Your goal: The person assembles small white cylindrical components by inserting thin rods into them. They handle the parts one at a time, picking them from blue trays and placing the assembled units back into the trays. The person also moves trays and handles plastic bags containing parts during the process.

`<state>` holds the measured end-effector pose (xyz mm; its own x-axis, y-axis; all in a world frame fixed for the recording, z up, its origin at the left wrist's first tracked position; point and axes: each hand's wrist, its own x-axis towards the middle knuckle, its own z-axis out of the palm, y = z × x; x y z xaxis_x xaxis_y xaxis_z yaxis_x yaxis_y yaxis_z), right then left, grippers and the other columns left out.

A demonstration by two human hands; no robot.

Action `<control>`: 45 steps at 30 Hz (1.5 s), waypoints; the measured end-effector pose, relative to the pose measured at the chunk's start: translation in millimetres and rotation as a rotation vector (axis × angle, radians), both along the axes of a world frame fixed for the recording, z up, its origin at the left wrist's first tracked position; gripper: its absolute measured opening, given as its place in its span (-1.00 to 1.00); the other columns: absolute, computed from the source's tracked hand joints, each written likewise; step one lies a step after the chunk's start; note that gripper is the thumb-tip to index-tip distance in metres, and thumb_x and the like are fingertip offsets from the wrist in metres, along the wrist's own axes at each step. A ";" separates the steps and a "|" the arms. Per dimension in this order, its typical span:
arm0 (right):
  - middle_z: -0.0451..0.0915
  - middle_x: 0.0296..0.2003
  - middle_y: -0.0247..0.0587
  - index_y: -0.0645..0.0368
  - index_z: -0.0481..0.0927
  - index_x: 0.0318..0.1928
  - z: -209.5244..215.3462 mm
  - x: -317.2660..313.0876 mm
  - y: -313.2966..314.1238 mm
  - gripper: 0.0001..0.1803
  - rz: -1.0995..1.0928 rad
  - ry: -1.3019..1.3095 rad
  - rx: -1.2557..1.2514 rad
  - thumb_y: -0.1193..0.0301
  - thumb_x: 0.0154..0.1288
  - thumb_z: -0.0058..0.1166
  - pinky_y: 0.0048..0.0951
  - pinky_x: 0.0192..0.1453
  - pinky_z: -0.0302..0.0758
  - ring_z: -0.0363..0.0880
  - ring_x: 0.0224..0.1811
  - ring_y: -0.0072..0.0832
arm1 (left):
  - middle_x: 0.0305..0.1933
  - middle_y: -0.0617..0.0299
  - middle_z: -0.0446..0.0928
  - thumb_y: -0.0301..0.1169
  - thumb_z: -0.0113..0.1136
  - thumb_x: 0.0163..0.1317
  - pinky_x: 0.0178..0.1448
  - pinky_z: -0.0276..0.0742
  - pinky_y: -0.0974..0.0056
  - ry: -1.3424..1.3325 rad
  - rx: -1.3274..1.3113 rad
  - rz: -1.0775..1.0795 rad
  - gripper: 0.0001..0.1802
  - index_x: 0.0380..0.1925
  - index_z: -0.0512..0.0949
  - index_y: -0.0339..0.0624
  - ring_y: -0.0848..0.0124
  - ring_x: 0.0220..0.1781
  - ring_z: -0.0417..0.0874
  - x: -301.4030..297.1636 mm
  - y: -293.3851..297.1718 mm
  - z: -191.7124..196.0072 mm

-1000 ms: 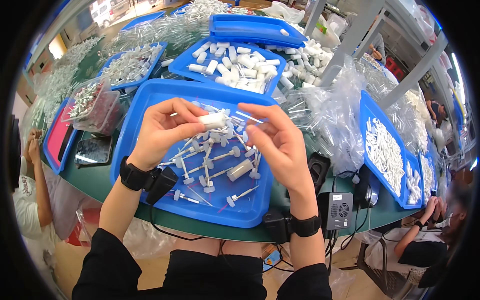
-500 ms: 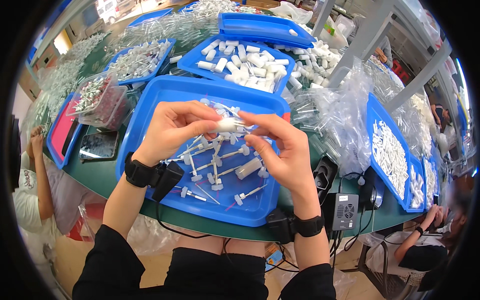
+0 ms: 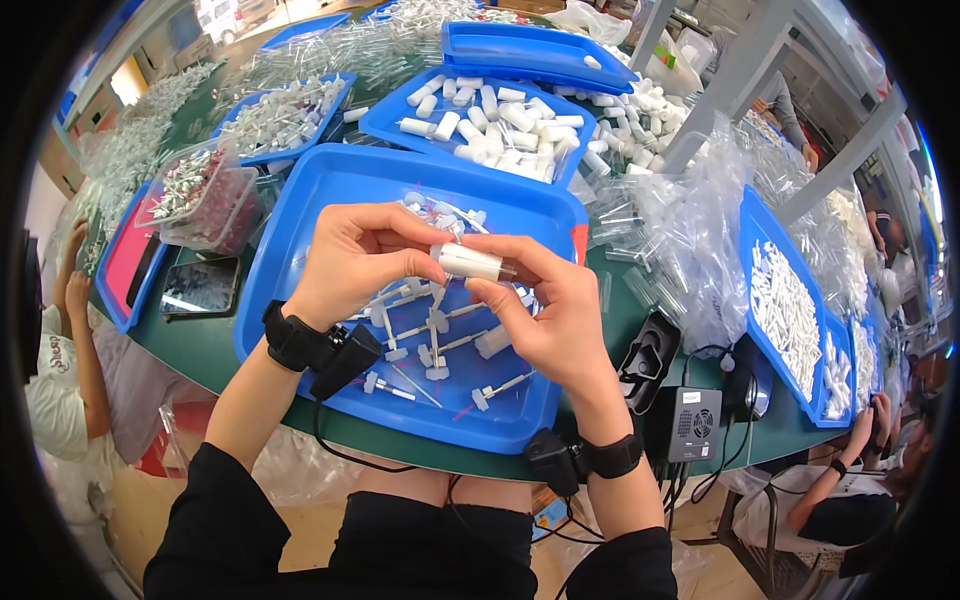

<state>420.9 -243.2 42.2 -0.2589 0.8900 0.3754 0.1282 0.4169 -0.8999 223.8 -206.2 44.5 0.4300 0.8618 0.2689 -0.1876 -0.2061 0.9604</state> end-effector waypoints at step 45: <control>0.56 -0.23 -0.08 0.37 0.49 -0.17 -10.6 -20.7 -7.2 -0.73 -0.234 0.251 0.222 0.64 0.07 0.18 -0.54 -0.11 0.51 0.58 -0.20 -0.49 | -0.36 0.18 0.58 -0.59 0.30 -0.07 -0.23 0.55 0.44 -0.017 0.111 0.255 -0.65 -0.18 0.59 -0.19 0.45 -0.28 0.64 12.9 -15.5 11.4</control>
<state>400.3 -250.4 31.6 0.0653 0.8044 0.5905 0.0300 0.5899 -0.8069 236.7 -221.7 55.9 0.1980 0.9065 0.3729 -0.1318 -0.3524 0.9265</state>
